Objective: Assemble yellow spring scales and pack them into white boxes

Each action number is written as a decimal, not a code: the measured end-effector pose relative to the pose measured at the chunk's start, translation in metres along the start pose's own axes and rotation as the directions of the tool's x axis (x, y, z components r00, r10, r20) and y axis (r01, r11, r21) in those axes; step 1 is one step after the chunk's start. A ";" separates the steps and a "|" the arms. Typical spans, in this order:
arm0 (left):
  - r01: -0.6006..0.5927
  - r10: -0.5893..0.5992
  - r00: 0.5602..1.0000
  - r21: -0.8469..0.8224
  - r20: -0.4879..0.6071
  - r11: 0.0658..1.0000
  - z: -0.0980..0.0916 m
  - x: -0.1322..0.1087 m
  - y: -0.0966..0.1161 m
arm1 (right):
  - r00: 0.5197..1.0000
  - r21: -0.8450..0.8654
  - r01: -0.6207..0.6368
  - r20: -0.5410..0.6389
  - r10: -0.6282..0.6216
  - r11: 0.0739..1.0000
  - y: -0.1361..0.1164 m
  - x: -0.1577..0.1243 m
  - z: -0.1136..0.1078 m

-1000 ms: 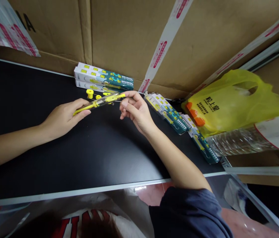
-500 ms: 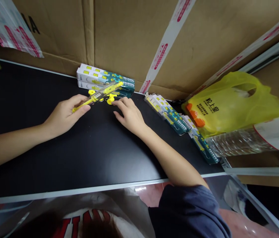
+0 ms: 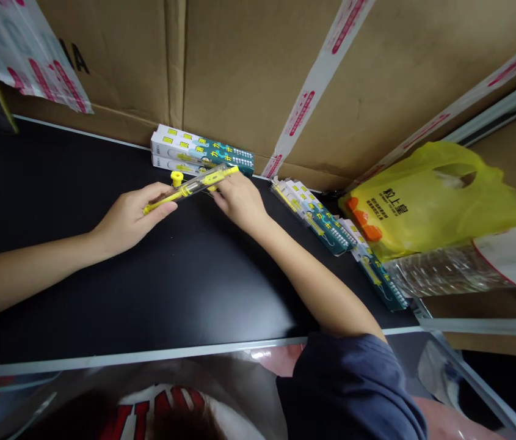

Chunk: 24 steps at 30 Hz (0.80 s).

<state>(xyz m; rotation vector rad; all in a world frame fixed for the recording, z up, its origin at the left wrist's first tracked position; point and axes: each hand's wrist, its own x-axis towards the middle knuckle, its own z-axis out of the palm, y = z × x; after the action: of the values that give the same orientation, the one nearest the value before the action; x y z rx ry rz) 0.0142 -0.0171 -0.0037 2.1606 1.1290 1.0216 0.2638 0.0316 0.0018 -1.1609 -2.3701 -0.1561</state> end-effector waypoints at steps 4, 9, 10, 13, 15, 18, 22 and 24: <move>-0.013 0.013 1.000 0.021 0.027 1.000 0.000 0.000 0.001 | 0.918 0.625 -0.224 -0.122 0.377 0.748 -0.005 -0.024 -0.026; -0.021 0.017 0.998 0.076 0.056 0.997 -0.001 -0.001 0.002 | 0.790 0.934 -0.290 0.110 0.603 0.210 -0.015 -0.048 -0.049; -0.021 0.016 0.998 0.084 0.058 0.996 -0.002 -0.001 0.002 | 0.788 0.945 -0.278 0.119 0.604 0.175 -0.017 -0.049 -0.051; -0.032 0.025 0.998 0.105 0.063 0.994 -0.002 -0.002 0.002 | 0.803 0.961 -0.246 0.128 0.583 0.127 -0.021 -0.049 -0.052; -0.045 0.036 0.997 0.119 0.073 0.992 -0.002 -0.003 0.001 | 0.809 0.966 -0.234 0.134 0.573 0.105 -0.024 -0.047 -0.052; -0.057 0.044 0.995 0.147 0.090 0.987 -0.001 -0.003 -0.001 | 0.822 0.969 -0.224 0.133 0.554 0.100 -0.026 -0.047 -0.053; -0.055 0.040 0.994 0.161 0.097 0.985 -0.001 -0.003 -0.003 | 0.837 0.968 -0.210 0.105 0.537 0.139 -0.028 -0.049 -0.056; -0.051 0.035 0.995 0.165 0.095 0.985 -0.001 -0.003 -0.002 | 0.836 0.964 -0.208 0.089 0.542 0.163 -0.028 -0.049 -0.057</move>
<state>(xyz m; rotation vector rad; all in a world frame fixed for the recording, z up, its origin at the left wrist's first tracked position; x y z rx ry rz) 0.0114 -0.0185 -0.0062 2.3479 1.1665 0.8628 0.2891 -0.0391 0.0316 -0.8935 -1.2756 1.1190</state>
